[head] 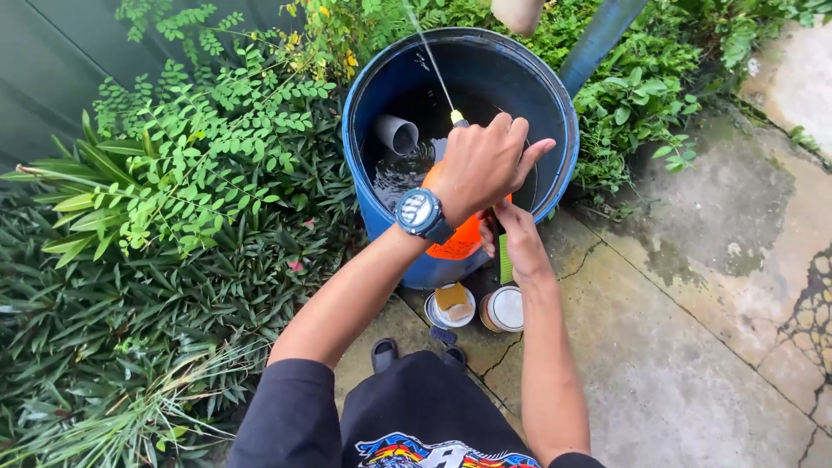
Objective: Refilling a hand-pump sprayer with water from a barrel and then pumping it to build pressure.
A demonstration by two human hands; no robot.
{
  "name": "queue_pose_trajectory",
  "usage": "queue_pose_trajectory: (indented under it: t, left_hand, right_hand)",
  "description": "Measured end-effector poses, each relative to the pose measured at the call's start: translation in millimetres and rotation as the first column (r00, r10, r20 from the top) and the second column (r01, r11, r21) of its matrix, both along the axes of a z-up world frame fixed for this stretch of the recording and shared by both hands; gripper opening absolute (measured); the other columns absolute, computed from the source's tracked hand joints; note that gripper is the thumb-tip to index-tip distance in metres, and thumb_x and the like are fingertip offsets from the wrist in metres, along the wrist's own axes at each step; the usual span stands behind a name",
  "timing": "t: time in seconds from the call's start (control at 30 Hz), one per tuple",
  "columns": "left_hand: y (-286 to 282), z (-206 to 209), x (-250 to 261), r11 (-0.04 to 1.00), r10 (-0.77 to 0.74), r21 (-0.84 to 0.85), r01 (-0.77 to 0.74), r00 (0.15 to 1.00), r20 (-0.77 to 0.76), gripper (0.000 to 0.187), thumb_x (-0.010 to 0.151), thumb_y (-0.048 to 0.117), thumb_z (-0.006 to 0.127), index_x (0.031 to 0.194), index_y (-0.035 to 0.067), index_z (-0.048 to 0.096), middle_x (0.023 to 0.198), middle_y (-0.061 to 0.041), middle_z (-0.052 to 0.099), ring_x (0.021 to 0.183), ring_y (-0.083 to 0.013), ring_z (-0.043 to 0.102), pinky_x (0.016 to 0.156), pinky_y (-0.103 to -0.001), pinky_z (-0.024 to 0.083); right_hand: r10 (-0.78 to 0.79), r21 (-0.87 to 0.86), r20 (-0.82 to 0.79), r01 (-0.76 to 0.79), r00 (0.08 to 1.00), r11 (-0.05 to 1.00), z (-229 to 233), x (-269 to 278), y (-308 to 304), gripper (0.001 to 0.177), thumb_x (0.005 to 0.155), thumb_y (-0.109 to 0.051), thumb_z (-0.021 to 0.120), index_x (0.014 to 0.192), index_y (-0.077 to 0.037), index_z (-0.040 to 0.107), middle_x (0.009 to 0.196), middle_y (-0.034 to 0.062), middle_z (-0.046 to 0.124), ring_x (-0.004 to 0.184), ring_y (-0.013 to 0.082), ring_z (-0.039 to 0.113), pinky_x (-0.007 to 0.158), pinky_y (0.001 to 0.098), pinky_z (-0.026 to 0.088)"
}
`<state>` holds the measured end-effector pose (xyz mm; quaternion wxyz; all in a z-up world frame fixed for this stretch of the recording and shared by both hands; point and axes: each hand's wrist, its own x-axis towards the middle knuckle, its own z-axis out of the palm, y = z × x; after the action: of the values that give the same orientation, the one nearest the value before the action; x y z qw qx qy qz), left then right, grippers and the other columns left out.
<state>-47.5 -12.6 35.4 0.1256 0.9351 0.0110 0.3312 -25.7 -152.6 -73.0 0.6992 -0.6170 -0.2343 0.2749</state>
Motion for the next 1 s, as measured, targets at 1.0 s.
queue_pose_trajectory:
  t: [1.0]
  left_hand:
    - [-237,67,44,0.876,-0.473,0.063,0.478,0.828,0.300,0.033,0.098,0.036,0.055,0.074,0.014,0.061,0.063,-0.004,0.063,0.049,-0.0399,0.062,0.037,-0.049,0.035]
  right_hand:
    - [-0.649,-0.546,0.135,0.603,0.749,0.582,12,-94,-214,0.047,0.084,-0.040,0.075,0.060,-0.011,0.049,0.046,0.0032,0.043,0.042,0.0134,0.043,0.045,0.0324,0.037]
